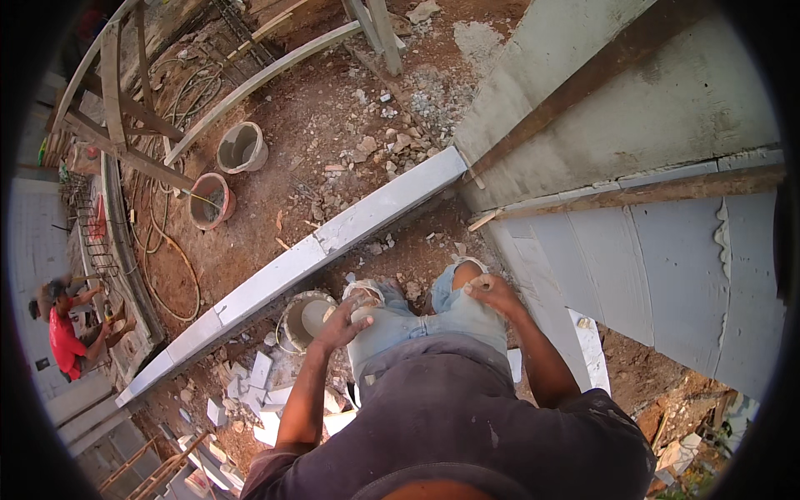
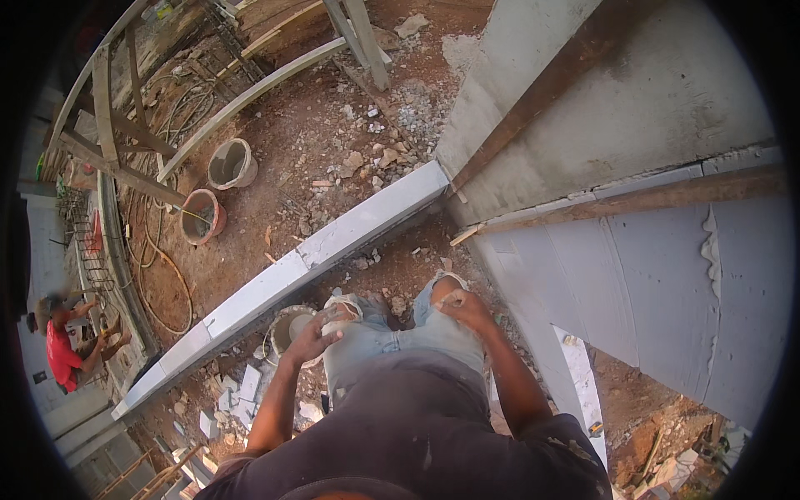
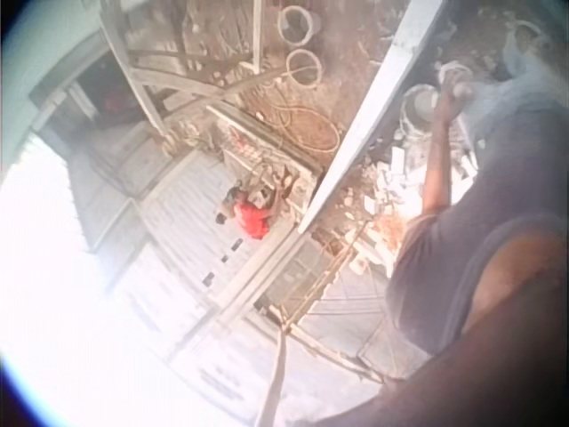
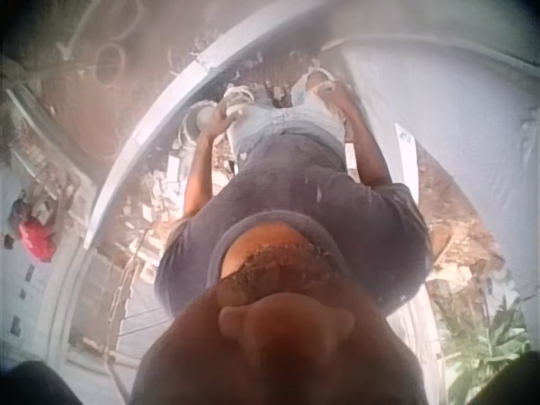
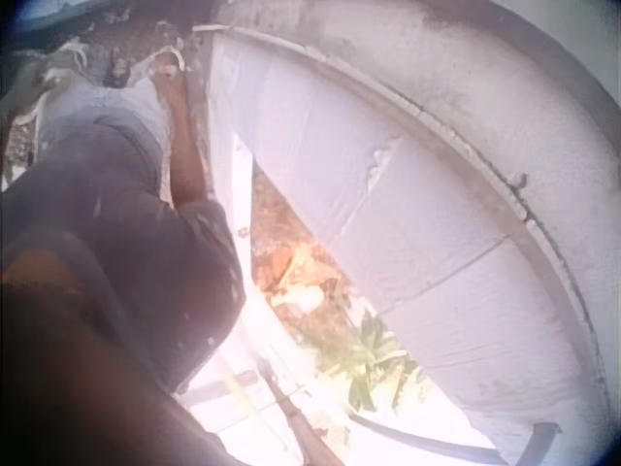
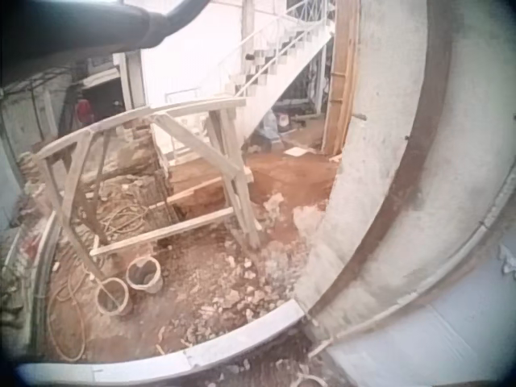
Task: The person scoops mortar from a bucket with a trowel and applies it to a white rectangular tile. They place the tile onto a low wall, adjust its position, and tap it with the trowel to secure it. The person repeats this process with additional tiles along the wall.
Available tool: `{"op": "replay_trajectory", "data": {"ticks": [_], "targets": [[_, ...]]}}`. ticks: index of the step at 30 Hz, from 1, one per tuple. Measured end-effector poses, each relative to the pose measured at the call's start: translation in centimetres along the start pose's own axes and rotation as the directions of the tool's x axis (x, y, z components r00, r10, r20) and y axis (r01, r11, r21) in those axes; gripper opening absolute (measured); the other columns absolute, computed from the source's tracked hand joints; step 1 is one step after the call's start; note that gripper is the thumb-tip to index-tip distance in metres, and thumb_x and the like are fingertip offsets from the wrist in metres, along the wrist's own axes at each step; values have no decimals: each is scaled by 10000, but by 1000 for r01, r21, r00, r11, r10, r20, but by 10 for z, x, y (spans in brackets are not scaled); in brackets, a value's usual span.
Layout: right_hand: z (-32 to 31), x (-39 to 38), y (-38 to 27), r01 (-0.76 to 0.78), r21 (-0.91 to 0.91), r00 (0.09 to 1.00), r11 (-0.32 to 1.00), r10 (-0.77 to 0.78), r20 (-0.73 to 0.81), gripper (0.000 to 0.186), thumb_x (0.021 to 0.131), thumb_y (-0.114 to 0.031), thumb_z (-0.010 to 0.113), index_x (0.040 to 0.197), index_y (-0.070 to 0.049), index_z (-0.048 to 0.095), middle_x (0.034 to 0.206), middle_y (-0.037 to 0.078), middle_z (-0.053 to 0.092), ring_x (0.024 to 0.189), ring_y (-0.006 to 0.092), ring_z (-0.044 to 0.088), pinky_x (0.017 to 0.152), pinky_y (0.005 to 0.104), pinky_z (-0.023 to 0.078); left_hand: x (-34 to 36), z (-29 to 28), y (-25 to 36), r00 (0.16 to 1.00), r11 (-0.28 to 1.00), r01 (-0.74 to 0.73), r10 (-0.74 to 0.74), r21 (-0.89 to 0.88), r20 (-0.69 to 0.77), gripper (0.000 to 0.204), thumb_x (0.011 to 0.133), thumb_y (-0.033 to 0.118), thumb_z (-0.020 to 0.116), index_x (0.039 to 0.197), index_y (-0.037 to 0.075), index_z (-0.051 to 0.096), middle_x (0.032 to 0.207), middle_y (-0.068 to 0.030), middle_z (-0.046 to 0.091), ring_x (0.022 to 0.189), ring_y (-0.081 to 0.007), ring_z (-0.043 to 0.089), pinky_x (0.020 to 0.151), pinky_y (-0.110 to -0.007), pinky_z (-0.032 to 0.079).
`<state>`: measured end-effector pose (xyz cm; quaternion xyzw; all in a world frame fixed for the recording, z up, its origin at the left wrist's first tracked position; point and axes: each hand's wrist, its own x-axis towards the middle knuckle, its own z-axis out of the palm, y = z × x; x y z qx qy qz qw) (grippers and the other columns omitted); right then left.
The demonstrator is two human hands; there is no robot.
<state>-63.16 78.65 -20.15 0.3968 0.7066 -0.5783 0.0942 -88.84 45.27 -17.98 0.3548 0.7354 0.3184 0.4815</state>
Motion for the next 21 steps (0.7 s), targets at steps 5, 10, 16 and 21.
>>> {"op": "replay_trajectory", "data": {"ticks": [5,10,16,21], "targets": [[29,135,91,-95,241,987,966,123,-105,375,915,-360,687,1091,-30,673,999,111,689,914,209,640,853,359,494,219,13,-22,974,958,-205,221,202,-59,585,960,413,612,1459,142,470,1445,-211,483,1353,-381,443,1129,-434,353],[57,259,116,40,215,989,976,-8,-150,388,935,-339,653,1168,-28,657,1043,122,702,922,223,658,822,377,518,430,47,-9,852,834,-386,486,395,-196,508,963,369,592,1402,128,504,1339,-205,562,1211,-385,556,1011,-464,453],[86,285,143,392,-219,901,894,-420,-104,369,927,-288,652,1209,-51,636,1097,151,684,998,291,666,871,404,516,576,82,26,698,630,-402,681,664,-223,316,972,338,548,1146,77,589,1112,-216,657,978,-418,641,837,-524,505],[78,278,164,409,-252,902,877,-431,-37,351,911,-259,669,1186,-43,638,1026,154,694,988,323,668,864,411,517,598,94,23,649,558,-423,737,714,-192,301,961,350,541,1059,73,606,951,-182,667,823,-411,667,728,-528,528]]}}
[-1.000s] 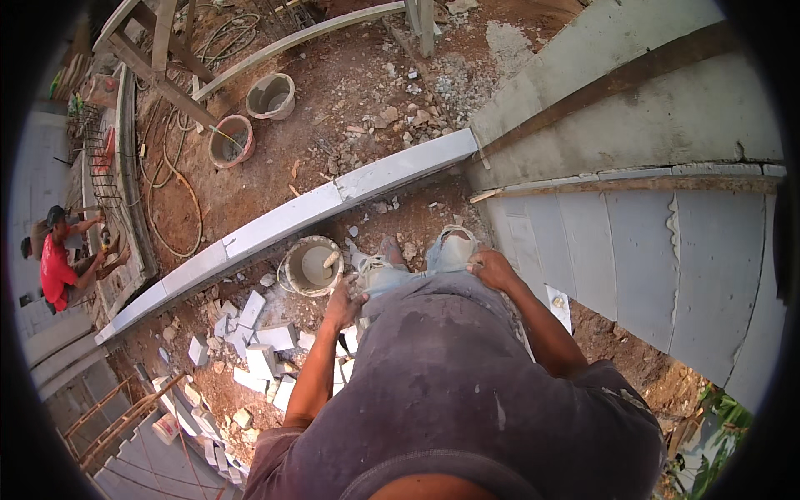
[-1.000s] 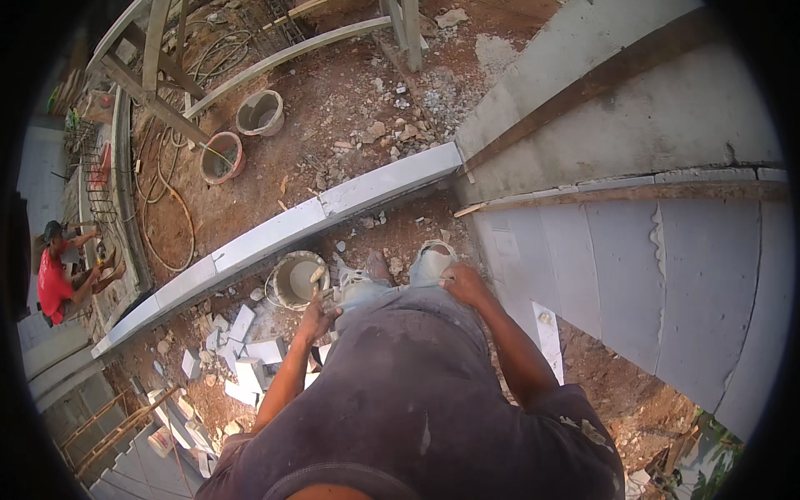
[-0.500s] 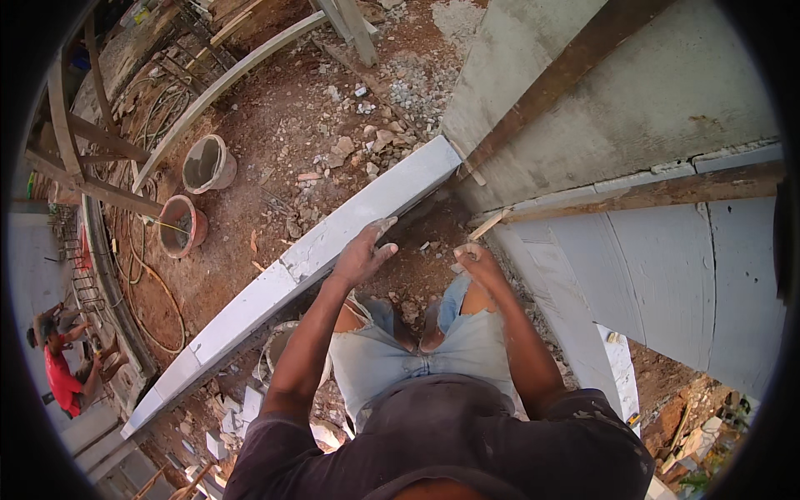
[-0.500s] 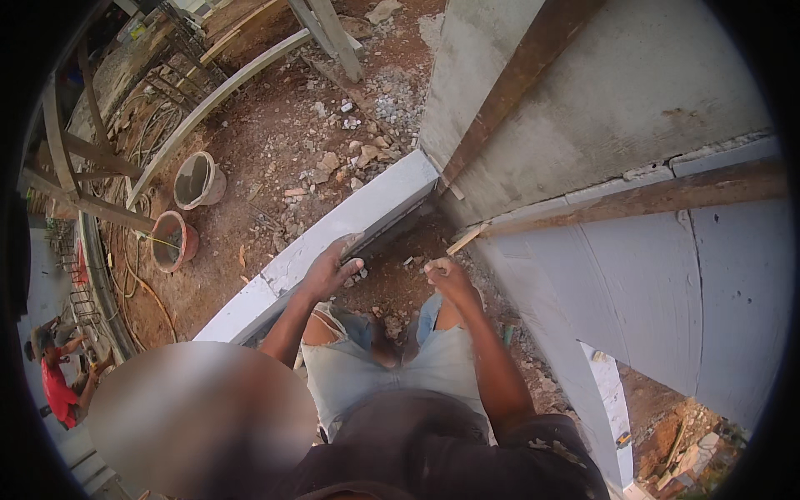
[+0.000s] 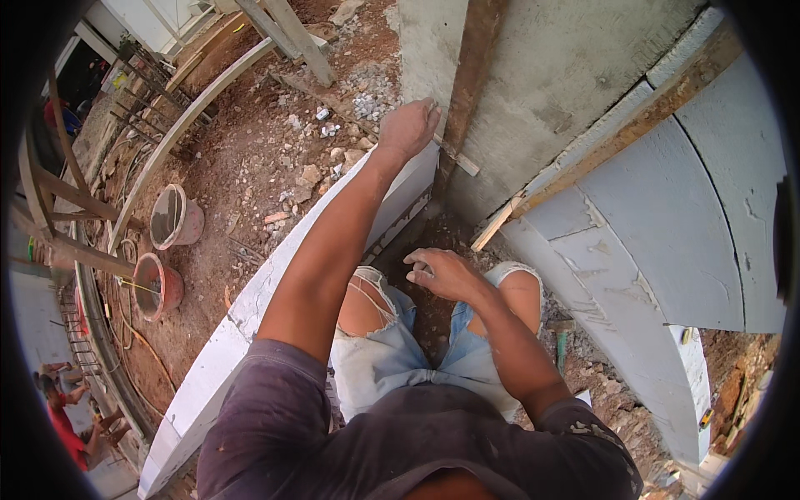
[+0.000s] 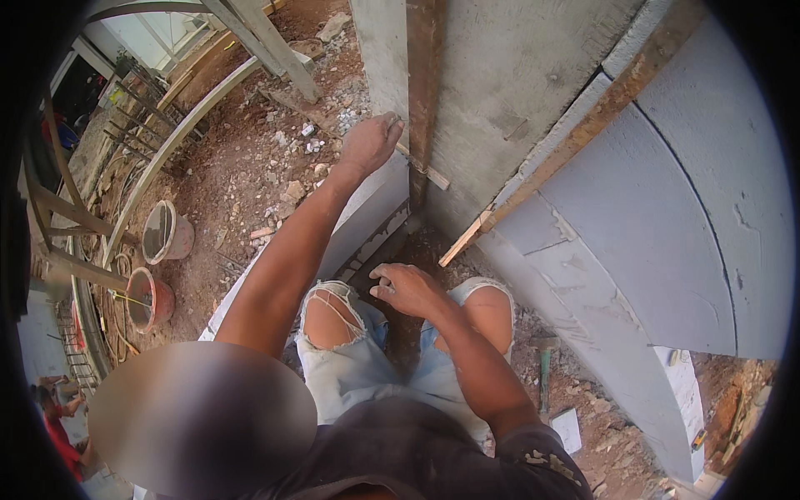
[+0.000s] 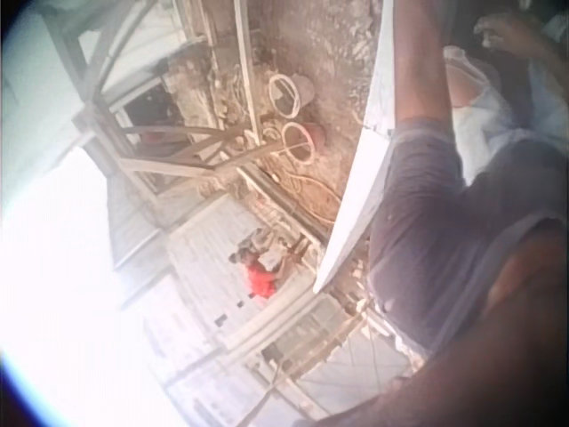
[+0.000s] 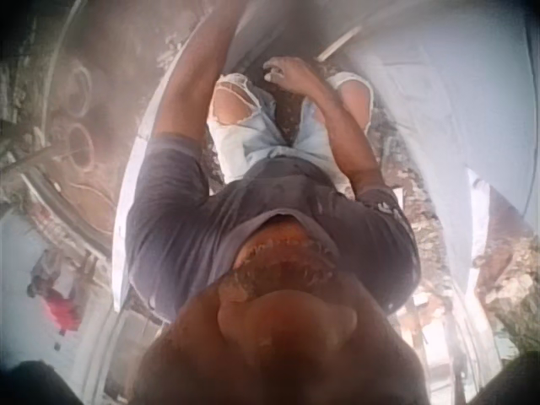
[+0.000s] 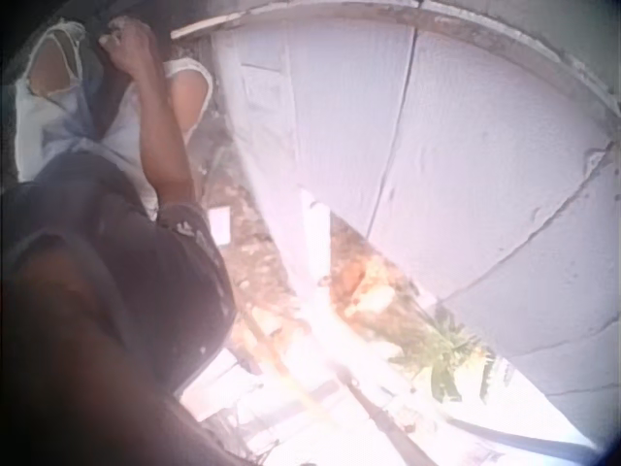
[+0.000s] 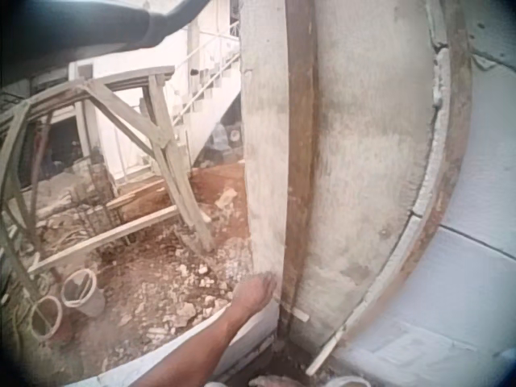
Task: The person scoops mortar from a bucket with a trowel and applies it to a white rectangular tile. They place the tile onto a low wall, adjust its position, and tap it with the trowel to secure it. The person repeats this process with additional tiles along the wall.
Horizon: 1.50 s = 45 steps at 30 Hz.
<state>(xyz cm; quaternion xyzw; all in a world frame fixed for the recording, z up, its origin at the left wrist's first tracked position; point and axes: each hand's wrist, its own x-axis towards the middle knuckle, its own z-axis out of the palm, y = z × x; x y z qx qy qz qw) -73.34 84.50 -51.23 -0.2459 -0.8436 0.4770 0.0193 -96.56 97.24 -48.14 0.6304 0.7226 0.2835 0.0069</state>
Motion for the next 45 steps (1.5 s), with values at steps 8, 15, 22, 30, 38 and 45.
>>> {"op": "replay_trajectory", "data": {"ticks": [8,15,22,30,38,45], "targets": [[-18,-6,-4,-36,131,994,991,49,-99,380,898,-277,676,1184,-28,654,1001,185,708,985,347,674,861,431,514,11,-17,11,989,980,-133,122,151,80,260,965,317,524,1047,80,593,906,-172,682,825,-405,665,707,-521,525],[-24,-14,13,-39,162,963,986,80,-258,403,921,-276,650,1232,-21,639,1063,194,708,975,309,697,836,392,545,-12,-14,-59,984,984,28,-58,179,166,361,997,365,488,1122,33,553,1000,-264,688,951,-441,664,827,-537,513],[-44,18,-14,-142,616,920,775,333,-207,491,946,-266,638,1331,23,540,1119,184,676,923,223,691,738,329,579,-6,-22,2,995,998,25,-19,-63,97,421,972,358,544,1252,47,587,1077,-256,679,1017,-443,643,917,-520,488],[-51,57,12,37,848,874,529,394,-284,518,963,-319,631,1358,-5,510,1178,138,643,960,251,671,820,404,558,-50,-21,15,978,990,136,-141,44,154,284,927,326,582,1020,93,715,928,-210,707,896,-412,678,817,-516,528],[-64,83,39,200,866,792,458,445,-418,378,984,-284,593,1253,-20,614,1099,94,655,899,174,653,753,327,527,-120,-23,76,955,1000,16,-12,-9,295,305,936,342,581,1061,101,720,982,-195,711,922,-387,679,832,-474,521],[-85,92,32,217,713,574,667,503,-646,291,986,-142,524,1231,-55,654,996,66,698,767,148,678,689,298,520,-65,3,12,983,939,184,-170,-289,73,334,964,267,573,1191,46,678,1026,-194,705,961,-324,671,866,-418,498]]}}
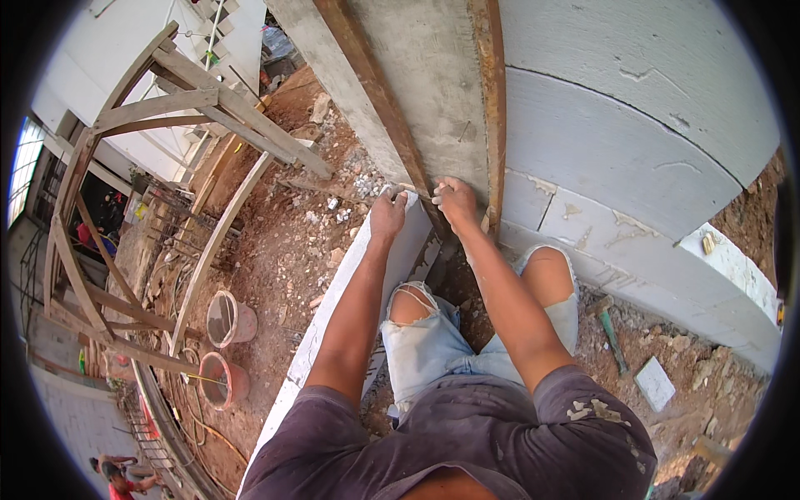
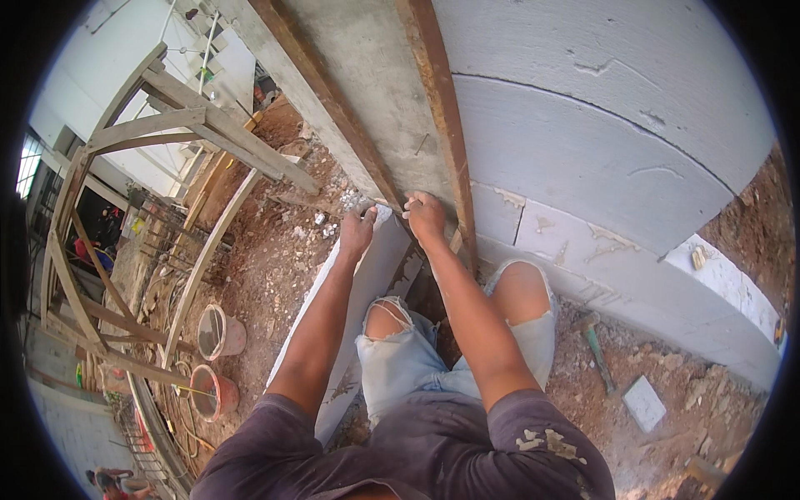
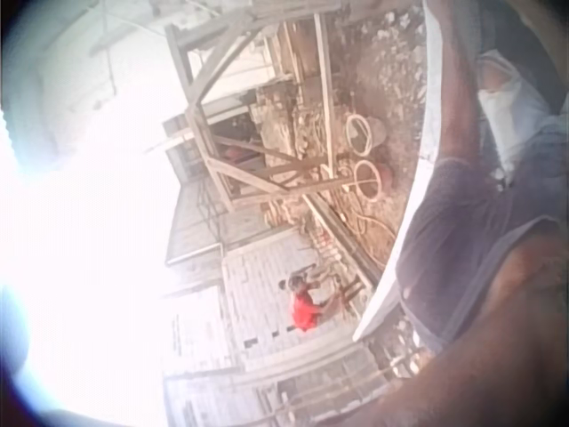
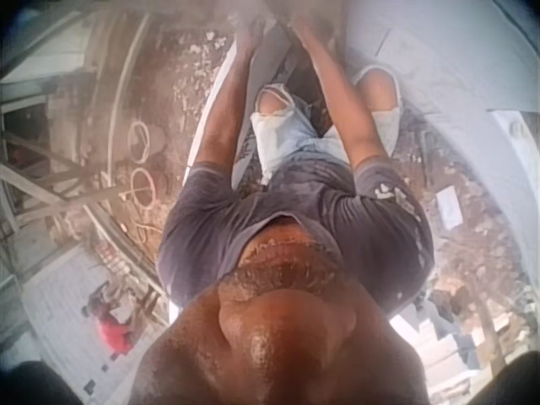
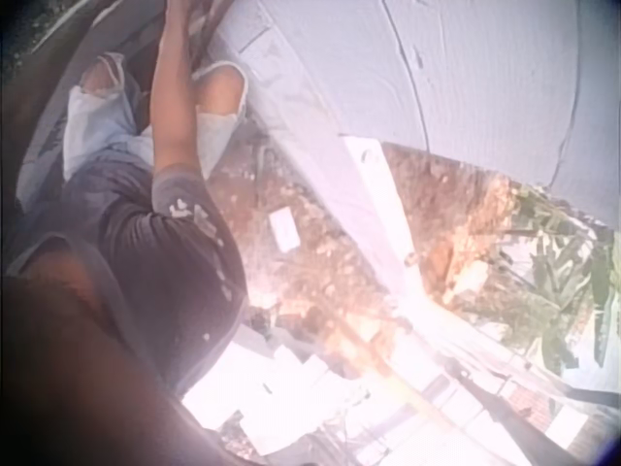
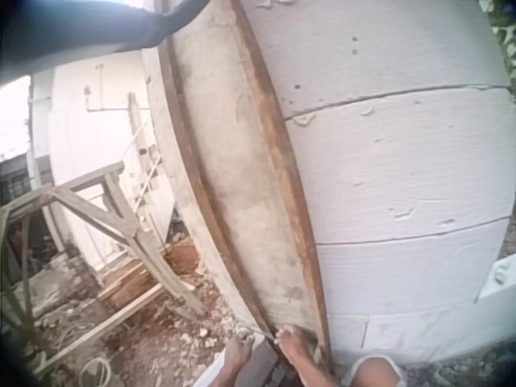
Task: The person scoops mortar from a bucket with a trowel and applies it to a white rectangular tile. They place the tile onto a low wall, adjust its position, and tap it with the trowel to secure it. The person repeats this process with additional tiles along the wall.
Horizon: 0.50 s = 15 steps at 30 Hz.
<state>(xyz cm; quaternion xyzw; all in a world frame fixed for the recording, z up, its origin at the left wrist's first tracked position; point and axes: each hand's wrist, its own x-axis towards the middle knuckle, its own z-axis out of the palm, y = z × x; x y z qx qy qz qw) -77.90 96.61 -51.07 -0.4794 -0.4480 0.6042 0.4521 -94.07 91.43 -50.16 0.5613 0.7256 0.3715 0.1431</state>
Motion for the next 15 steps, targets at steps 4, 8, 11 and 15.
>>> {"op": "replay_trajectory", "data": {"ticks": [4,8,11,15], "targets": [[12,2,-8,203,-234,976,951,-216,-33,266,945,-123,554,1165,-51,684,951,145,733,815,239,712,724,364,542,34,21,-2,1000,981,15,-10,-196,27,289,967,138,555,1184,-21,660,1028,-132,697,943,-239,624,886,-376,471],[12,10,1,373,-361,918,855,-397,8,283,909,-85,550,1157,-55,682,1002,200,712,952,377,670,846,450,516,50,27,-1,979,895,143,-63,-423,196,288,935,51,567,1198,-47,632,1085,-133,694,990,-201,626,896,-347,475],[0,7,-4,490,-466,846,737,-532,48,284,945,-97,524,1177,-16,667,979,171,729,907,345,704,818,423,534,52,23,-5,987,956,59,-12,-286,162,228,887,64,637,1092,-26,677,959,-143,713,883,-226,659,829,-360,497],[-5,-23,-11,383,-518,887,765,-461,-26,353,924,-117,575,1260,-11,601,1117,192,694,1053,401,647,899,455,508,55,15,-10,994,997,64,-60,-42,93,154,885,86,672,986,-21,718,822,-66,717,737,-146,632,700,-355,500]]}}
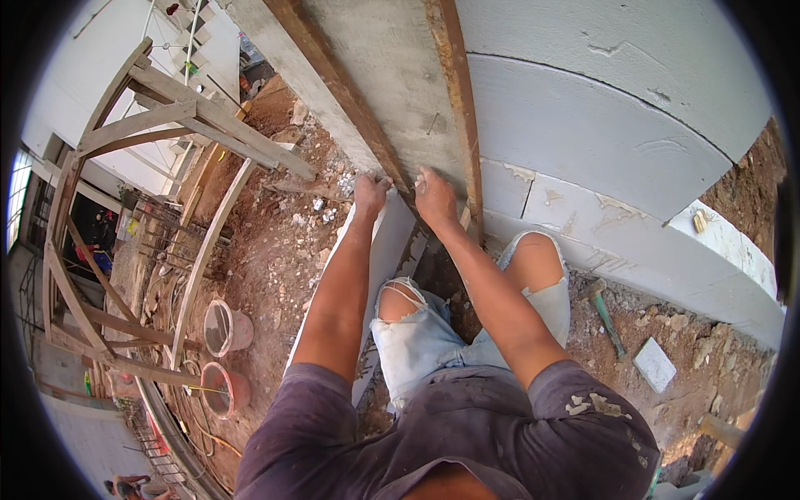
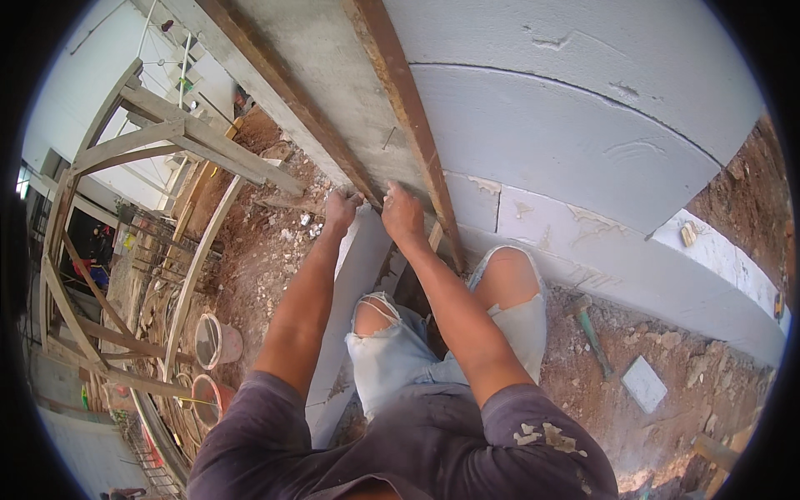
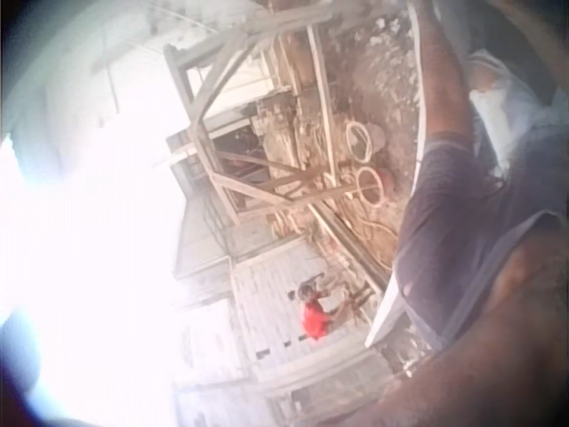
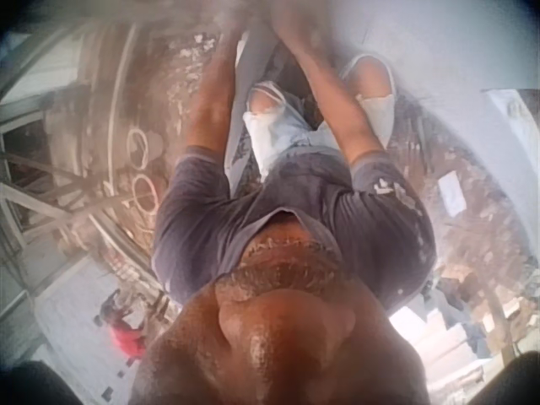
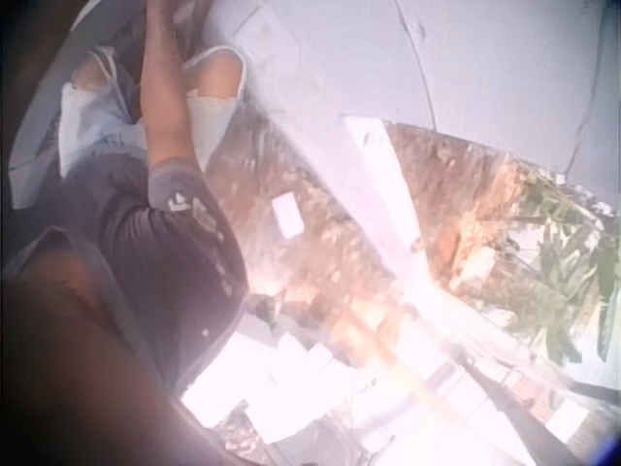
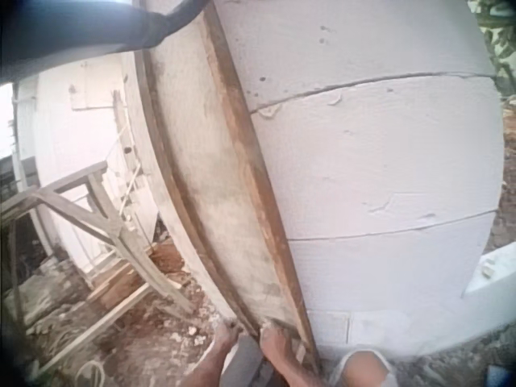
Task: The person scoops mortar from a bucket with a trowel and applies it to a white rectangular tile. They place the tile onto a low wall, adjust its position, and tap it with the trowel to secure it. The person repeats this process with additional tiles along the wall.
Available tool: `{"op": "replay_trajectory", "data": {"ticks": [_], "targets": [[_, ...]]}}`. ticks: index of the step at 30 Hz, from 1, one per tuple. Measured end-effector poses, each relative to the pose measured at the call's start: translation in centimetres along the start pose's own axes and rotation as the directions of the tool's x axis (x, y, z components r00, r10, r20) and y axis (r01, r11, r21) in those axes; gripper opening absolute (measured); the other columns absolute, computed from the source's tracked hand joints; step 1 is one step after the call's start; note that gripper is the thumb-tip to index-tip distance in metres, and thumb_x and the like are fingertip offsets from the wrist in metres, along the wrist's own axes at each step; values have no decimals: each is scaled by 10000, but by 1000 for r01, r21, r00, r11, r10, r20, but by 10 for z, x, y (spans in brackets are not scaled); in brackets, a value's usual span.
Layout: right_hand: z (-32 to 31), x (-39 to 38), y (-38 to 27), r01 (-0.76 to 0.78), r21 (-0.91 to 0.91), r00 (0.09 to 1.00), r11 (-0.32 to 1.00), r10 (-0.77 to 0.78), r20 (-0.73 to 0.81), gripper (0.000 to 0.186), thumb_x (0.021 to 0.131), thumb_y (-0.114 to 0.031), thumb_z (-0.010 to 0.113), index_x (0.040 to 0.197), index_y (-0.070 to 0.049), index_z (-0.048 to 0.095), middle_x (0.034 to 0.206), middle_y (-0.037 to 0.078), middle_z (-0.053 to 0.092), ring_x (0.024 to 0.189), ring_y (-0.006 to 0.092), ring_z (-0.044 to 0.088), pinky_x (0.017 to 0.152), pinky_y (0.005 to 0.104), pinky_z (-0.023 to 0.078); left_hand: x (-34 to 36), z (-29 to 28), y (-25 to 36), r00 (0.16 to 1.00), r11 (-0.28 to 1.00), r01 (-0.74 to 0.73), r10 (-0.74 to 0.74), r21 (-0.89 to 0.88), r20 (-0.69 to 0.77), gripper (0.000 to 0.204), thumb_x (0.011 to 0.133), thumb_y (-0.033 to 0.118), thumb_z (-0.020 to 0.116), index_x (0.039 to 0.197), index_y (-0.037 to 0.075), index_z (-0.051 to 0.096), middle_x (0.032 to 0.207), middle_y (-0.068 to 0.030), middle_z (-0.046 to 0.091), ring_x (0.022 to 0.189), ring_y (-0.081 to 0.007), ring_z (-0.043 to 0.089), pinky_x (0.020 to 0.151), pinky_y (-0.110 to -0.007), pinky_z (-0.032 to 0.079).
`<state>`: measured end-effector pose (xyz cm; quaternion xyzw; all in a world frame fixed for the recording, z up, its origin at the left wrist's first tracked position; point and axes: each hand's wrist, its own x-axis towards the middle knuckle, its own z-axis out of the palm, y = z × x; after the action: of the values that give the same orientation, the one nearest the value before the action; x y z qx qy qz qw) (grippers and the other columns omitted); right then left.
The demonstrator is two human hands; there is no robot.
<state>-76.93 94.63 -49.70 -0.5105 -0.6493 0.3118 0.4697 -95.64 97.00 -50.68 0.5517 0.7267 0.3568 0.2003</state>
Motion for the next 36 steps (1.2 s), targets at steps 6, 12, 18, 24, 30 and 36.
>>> {"op": "replay_trajectory", "data": {"ticks": [6,12,18,24,30,36], "targets": [[29,-54,32,-278,85,961,957,278,14,519,888,-150,628,1366,3,495,1236,240,637,1104,392,635,947,432,494,-18,19,11,986,981,154,-160,-122,-47,108,845,47,689,925,-24,706,803,-73,704,718,-151,644,651,-319,501],[28,-76,22,-287,207,934,935,225,277,418,903,-208,622,1246,29,612,1110,218,703,1079,319,673,936,383,507,7,26,-45,907,841,332,-409,-427,-101,72,893,17,611,954,-16,631,849,-110,644,680,-225,647,557,-353,540],[9,-126,54,-336,125,831,934,232,505,346,902,-235,628,1172,-25,681,1132,208,697,1086,336,662,954,393,499,-9,22,-24,913,751,367,-403,-549,59,160,950,43,513,1085,10,592,905,-91,640,734,-233,680,536,-321,504],[10,-127,50,-313,157,832,937,191,521,332,911,-191,625,1171,11,671,1132,178,710,1066,275,687,931,354,519,-29,21,10,847,443,448,-490,-777,209,152,1015,136,441,1092,79,559,1059,-106,652,924,-235,664,738,-387,473],[0,-128,62,-318,87,818,944,227,528,322,898,-228,629,1156,-48,698,1134,175,705,1080,320,668,943,390,506,4,-11,14,863,789,480,-347,-384,366,217,1054,202,362,1132,133,552,1025,-38,636,1147,-252,642,840,-435,419],[-5,-128,47,-231,16,754,973,169,634,331,891,-253,633,1149,-57,704,1139,175,701,1088,332,655,948,404,494,29,-17,-18,732,388,567,-642,-727,228,248,1067,279,377,1170,149,561,1010,22,652,1176,-226,631,887,-423,413]]}}
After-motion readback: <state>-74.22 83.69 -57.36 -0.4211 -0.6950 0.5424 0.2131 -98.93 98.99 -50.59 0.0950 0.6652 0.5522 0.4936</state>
